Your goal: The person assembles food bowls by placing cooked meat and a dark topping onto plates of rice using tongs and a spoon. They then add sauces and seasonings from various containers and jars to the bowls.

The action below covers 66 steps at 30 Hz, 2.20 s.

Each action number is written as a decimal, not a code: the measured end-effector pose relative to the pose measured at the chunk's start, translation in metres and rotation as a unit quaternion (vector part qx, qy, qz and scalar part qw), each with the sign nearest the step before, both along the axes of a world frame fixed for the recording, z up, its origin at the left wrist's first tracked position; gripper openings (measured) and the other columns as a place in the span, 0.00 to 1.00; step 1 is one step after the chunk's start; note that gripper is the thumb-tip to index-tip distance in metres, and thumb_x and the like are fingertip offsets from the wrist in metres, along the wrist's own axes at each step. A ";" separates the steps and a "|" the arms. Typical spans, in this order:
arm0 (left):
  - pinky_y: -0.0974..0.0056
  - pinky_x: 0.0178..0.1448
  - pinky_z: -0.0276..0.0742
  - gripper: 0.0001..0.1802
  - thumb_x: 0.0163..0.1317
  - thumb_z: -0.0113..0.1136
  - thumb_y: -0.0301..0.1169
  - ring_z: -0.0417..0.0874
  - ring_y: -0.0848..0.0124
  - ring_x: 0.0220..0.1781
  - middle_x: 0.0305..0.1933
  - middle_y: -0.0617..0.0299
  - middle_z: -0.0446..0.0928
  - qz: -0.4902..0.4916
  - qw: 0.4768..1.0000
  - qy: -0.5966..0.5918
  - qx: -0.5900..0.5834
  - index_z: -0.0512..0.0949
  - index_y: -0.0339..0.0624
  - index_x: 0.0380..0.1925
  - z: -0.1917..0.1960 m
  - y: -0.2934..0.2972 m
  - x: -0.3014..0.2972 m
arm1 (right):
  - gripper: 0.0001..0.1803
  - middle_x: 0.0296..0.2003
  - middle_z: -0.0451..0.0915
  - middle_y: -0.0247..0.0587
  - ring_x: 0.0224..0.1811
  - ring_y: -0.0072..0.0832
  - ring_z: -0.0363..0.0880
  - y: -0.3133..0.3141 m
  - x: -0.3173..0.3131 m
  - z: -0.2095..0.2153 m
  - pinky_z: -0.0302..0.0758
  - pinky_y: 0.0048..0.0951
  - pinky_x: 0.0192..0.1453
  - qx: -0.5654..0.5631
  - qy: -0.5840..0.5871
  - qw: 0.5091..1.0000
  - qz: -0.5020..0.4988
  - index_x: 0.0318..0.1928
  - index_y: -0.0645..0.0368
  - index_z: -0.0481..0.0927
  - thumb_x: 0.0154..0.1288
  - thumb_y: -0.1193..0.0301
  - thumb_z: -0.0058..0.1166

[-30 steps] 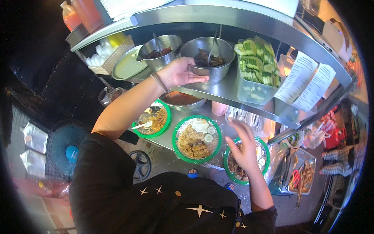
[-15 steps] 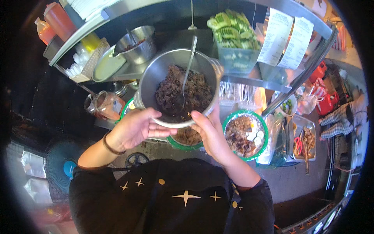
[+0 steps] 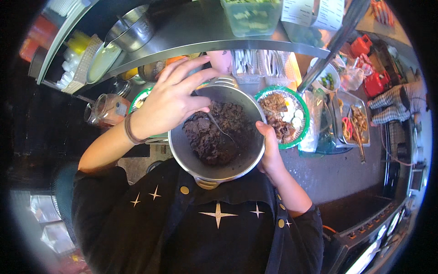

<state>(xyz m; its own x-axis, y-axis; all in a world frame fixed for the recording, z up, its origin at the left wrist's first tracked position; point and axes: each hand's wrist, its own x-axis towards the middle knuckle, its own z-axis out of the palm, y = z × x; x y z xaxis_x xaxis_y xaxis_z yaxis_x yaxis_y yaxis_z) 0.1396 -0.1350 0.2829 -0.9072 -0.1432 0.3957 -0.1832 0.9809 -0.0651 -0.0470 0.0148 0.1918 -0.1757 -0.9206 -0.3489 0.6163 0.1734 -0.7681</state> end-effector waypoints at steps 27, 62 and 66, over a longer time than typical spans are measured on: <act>0.62 0.35 0.64 0.05 0.48 0.68 0.33 0.67 0.65 0.28 0.18 0.66 0.71 0.132 0.971 0.110 0.165 0.85 0.51 0.27 -0.089 0.007 0.012 | 0.31 0.52 0.74 0.46 0.53 0.35 0.73 -0.048 -0.033 -0.064 0.68 0.34 0.59 -0.021 0.022 0.985 -0.171 0.58 0.62 0.68 0.61 0.54 0.49; 0.61 0.41 0.65 0.05 0.50 0.63 0.30 0.73 0.65 0.34 0.26 0.67 0.78 0.358 0.917 0.170 -0.034 0.83 0.51 0.29 -0.246 -0.051 0.086 | 0.33 0.54 0.74 0.46 0.56 0.37 0.74 0.005 -0.066 -0.129 0.68 0.39 0.62 0.051 0.042 0.966 -0.251 0.61 0.60 0.67 0.63 0.50 0.47; 0.61 0.40 0.65 0.06 0.50 0.64 0.27 0.73 0.66 0.32 0.24 0.68 0.76 0.322 0.911 0.254 -0.032 0.83 0.50 0.30 -0.209 -0.052 0.086 | 0.34 0.56 0.72 0.48 0.58 0.39 0.72 0.002 -0.054 -0.112 0.68 0.40 0.63 0.048 0.055 0.970 -0.234 0.62 0.61 0.65 0.62 0.51 0.49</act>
